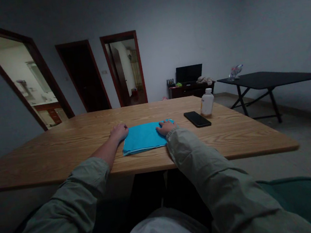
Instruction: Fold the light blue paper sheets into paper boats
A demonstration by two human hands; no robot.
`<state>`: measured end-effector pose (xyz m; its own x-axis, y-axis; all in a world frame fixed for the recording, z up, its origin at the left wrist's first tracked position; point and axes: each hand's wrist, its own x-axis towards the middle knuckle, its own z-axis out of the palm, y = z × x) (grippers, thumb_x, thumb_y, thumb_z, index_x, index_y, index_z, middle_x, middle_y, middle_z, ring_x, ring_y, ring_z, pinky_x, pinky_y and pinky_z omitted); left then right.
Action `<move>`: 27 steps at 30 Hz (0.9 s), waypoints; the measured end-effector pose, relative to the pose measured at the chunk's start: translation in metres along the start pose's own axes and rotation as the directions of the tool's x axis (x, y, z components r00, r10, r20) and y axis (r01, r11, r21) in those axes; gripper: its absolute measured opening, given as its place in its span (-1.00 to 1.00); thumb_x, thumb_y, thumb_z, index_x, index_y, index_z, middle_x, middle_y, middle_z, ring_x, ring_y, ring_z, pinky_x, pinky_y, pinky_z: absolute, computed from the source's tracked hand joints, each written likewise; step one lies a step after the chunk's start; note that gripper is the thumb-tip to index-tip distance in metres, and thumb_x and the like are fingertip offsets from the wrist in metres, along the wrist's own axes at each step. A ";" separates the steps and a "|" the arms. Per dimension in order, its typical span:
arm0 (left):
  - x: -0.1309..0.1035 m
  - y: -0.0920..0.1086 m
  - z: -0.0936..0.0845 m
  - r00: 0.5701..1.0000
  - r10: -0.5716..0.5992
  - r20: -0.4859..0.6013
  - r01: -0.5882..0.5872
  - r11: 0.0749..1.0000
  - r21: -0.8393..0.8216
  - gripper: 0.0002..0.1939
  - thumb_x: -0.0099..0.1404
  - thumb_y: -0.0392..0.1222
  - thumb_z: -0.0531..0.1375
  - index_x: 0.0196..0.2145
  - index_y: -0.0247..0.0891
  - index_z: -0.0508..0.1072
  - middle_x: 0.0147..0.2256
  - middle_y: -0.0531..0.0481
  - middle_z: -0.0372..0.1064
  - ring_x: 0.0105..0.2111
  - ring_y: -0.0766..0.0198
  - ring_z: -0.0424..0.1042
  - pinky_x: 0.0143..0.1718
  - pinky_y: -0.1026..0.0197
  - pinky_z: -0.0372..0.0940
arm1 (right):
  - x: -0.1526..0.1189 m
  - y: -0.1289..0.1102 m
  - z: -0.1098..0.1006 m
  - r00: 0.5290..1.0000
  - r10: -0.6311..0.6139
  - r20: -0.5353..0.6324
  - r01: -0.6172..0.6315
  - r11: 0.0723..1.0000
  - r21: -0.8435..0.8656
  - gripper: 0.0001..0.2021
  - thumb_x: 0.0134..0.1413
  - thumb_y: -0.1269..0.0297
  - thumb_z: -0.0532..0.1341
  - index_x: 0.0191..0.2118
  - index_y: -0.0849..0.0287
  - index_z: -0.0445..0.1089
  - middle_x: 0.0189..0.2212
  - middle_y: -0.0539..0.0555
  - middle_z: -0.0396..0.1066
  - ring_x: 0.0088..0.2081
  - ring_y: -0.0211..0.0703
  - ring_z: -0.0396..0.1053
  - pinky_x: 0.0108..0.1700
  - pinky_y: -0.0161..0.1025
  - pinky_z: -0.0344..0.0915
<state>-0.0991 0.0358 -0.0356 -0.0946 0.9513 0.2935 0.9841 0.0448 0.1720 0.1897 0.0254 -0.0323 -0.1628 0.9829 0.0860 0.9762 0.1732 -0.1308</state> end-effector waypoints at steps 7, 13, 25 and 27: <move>0.003 -0.003 0.003 0.999 -0.005 0.039 0.006 1.000 -0.027 -0.67 0.27 -0.03 0.02 -0.09 -0.06 0.46 0.03 -0.10 0.37 0.02 0.01 0.31 -0.01 -0.01 0.23 | 0.000 0.001 0.001 1.000 0.005 -0.021 -0.005 1.000 -0.004 -0.37 0.19 -0.15 -0.10 0.27 0.05 0.16 0.30 0.19 0.05 0.29 0.18 -0.01 0.24 0.19 -0.14; 0.001 -0.006 0.001 0.996 0.002 0.092 0.006 0.996 -0.084 -0.60 0.27 0.12 0.02 -0.07 -0.06 0.44 0.08 -0.10 0.34 0.06 -0.03 0.29 0.01 -0.03 0.21 | 0.000 0.000 0.000 0.999 0.002 -0.038 -0.003 1.000 -0.010 -0.38 0.18 -0.14 -0.10 0.24 0.06 0.20 0.26 0.21 0.13 0.26 0.18 0.05 0.22 0.15 -0.07; -0.048 0.072 -0.018 0.880 0.468 0.085 -0.459 0.882 -0.106 -0.34 0.37 0.20 -0.17 0.29 -0.19 0.09 0.34 -0.07 -0.08 0.34 0.06 -0.15 0.30 -0.01 -0.20 | -0.004 -0.005 -0.002 0.999 0.004 -0.044 -0.005 1.000 -0.019 -0.40 0.20 -0.09 -0.11 0.25 0.06 0.19 0.27 0.20 0.12 0.27 0.18 0.03 0.23 0.13 -0.10; -0.053 0.079 -0.014 0.851 0.478 0.218 -0.457 0.878 -0.141 -0.28 0.35 0.24 -0.18 0.32 -0.22 0.03 0.35 -0.10 -0.16 0.34 0.03 -0.19 0.30 -0.03 -0.18 | -0.004 -0.005 -0.002 0.999 0.011 -0.044 -0.012 1.000 -0.018 -0.40 0.21 -0.09 -0.11 0.26 0.07 0.18 0.27 0.20 0.12 0.27 0.18 0.03 0.24 0.12 -0.10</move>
<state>-0.0180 -0.0155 -0.0243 0.4224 0.8975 0.1272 0.8862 -0.4383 0.1499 0.1857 0.0209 -0.0303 -0.1455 0.9810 0.1280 0.9804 0.1603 -0.1143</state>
